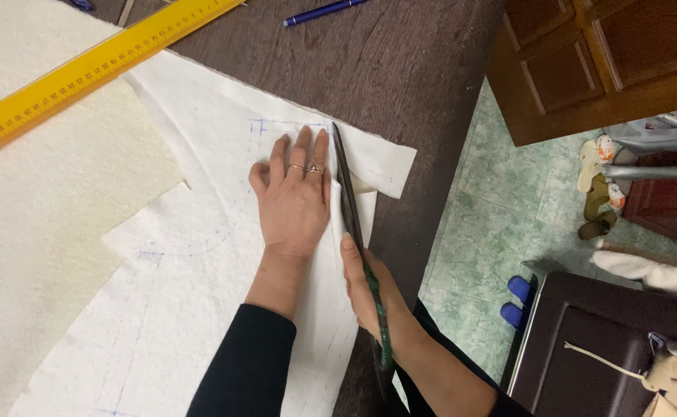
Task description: Cutting fabric along a marked pattern using tailor's scissors and a ruler
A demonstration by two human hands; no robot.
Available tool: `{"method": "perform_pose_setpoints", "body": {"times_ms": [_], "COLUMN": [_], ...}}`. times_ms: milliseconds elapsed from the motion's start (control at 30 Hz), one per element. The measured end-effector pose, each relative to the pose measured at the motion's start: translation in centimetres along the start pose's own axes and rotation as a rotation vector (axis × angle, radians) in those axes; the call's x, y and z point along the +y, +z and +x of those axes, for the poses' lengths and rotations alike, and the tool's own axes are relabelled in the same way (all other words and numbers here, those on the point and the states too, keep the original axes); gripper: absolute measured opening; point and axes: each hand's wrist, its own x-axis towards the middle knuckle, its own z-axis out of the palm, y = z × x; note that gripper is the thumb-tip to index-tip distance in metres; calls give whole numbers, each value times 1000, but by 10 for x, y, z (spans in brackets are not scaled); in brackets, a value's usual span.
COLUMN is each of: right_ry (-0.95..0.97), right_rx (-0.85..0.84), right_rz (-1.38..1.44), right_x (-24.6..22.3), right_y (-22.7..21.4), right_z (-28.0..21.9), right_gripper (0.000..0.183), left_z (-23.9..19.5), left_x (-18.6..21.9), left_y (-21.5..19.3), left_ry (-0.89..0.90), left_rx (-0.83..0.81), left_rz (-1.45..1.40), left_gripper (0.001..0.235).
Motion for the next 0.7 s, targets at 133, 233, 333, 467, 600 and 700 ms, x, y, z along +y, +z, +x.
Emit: {"method": "perform_pose_setpoints", "body": {"times_ms": [133, 233, 333, 467, 600, 700], "right_ry": [-26, -102, 35, -66, -175, -128], "right_rx": [39, 121, 68, 94, 138, 118], "right_rz": [-58, -68, -183, -105, -206, -95], "right_x": [-7, 1, -18, -13, 15, 9], "right_y": [7, 11, 12, 14, 15, 12], "right_z": [2, 16, 3, 5, 33, 25], "right_gripper": [52, 52, 67, 65, 53, 53], "left_z": [-1, -1, -1, 0, 0, 1], "left_x": [-2, -2, -3, -5, -7, -7], "left_y": [1, 3, 2, 1, 4, 1], "left_ry": [0, -3, 16, 32, 54, 55], "left_rx": [-49, -58, -41, -65, -88, -92], "left_rz": [8, 23, 2, 42, 96, 60], "left_gripper": [46, 45, 45, 47, 50, 53]}}
